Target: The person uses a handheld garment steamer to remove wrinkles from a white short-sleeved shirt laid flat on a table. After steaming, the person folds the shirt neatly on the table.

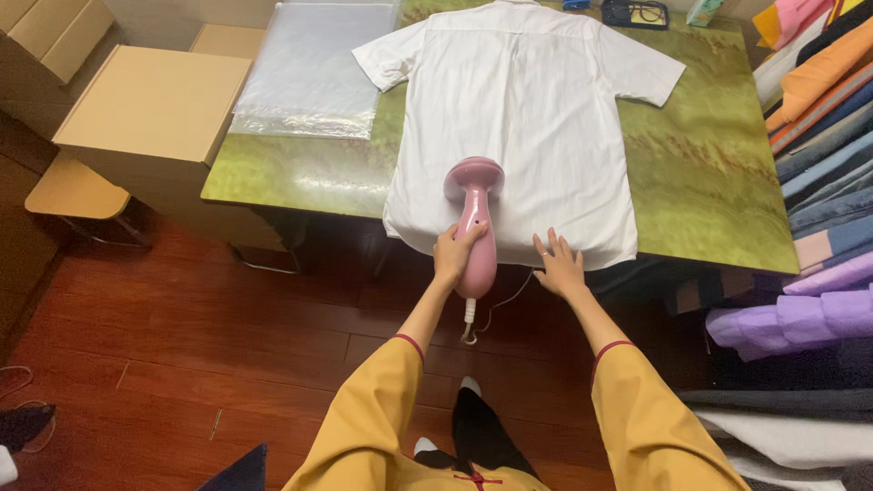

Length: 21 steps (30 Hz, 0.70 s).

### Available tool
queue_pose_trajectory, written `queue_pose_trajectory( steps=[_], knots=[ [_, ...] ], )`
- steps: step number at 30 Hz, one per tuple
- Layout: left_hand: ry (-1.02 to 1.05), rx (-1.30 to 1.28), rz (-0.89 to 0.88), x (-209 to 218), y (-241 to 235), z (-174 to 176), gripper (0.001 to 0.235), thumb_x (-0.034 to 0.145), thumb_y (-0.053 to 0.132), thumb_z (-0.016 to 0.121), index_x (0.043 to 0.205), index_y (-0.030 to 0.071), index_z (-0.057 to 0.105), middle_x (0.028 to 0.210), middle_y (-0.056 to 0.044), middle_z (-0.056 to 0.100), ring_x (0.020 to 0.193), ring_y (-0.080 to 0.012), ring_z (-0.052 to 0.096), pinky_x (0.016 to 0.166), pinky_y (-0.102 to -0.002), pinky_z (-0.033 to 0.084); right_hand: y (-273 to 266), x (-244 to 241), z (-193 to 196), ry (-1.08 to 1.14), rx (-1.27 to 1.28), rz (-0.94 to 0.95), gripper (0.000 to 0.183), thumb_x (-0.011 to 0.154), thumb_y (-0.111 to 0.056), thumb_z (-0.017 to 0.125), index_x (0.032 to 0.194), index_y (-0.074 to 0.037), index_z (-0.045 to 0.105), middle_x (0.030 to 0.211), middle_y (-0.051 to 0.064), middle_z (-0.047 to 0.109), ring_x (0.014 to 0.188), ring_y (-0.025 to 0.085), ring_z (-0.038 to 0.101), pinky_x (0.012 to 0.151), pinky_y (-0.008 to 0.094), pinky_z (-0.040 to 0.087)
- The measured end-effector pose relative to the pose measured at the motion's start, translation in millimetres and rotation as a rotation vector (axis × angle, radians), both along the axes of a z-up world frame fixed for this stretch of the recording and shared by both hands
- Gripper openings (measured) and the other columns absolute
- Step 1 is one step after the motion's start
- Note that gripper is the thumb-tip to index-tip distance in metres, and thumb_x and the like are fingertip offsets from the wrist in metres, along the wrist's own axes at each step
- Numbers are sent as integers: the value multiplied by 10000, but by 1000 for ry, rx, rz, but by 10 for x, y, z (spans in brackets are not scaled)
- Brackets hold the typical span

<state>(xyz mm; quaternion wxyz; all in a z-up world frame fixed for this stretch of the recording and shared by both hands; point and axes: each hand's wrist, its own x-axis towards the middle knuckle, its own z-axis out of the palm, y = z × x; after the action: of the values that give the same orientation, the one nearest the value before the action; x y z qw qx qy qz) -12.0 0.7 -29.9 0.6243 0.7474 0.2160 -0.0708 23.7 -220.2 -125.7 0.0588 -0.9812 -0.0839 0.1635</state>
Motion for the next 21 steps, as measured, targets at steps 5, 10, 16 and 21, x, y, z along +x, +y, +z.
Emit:
queue_pose_trajectory(
  steps=[5, 10, 16, 21],
  knots=[
    [33, 18, -20, -163, 91, 110, 631, 605, 588, 663, 1075, 169, 622, 998, -168, 626, 1021, -334, 553, 826, -383, 455, -89, 124, -103, 70, 11, 4, 713, 808, -334, 562, 1401, -298, 167, 1481, 61, 45, 1346, 266, 105, 1010, 580, 181],
    [75, -5, -18, -547, 244, 123, 628, 578, 580, 682, 1068, 191, 630, 982, -159, 635, 1010, -327, 561, 791, -380, 468, -81, 158, -101, 93, 7, -1, 715, 807, -349, 566, 1400, -298, 169, 1482, 53, 46, 1348, 259, 108, 996, 568, 238],
    [146, 27, -24, -708, 450, 45, 613, 580, 594, 690, 1053, 207, 639, 959, -131, 647, 986, -292, 581, 767, -355, 478, -98, 317, -174, 85, -75, 20, 708, 785, -394, 581, 1385, -324, 212, 1473, 46, 115, 1332, 238, 181, 962, 563, 307],
    [84, 1, 32, -485, 538, 93, 544, 594, 561, 681, 1003, 203, 663, 938, -128, 650, 962, -287, 589, 731, -358, 483, 8, 404, -84, 71, -62, -16, 551, 811, -376, 541, 1316, -201, 407, 1388, 153, 337, 1215, 314, 409, 880, 577, 372]
  ],
)
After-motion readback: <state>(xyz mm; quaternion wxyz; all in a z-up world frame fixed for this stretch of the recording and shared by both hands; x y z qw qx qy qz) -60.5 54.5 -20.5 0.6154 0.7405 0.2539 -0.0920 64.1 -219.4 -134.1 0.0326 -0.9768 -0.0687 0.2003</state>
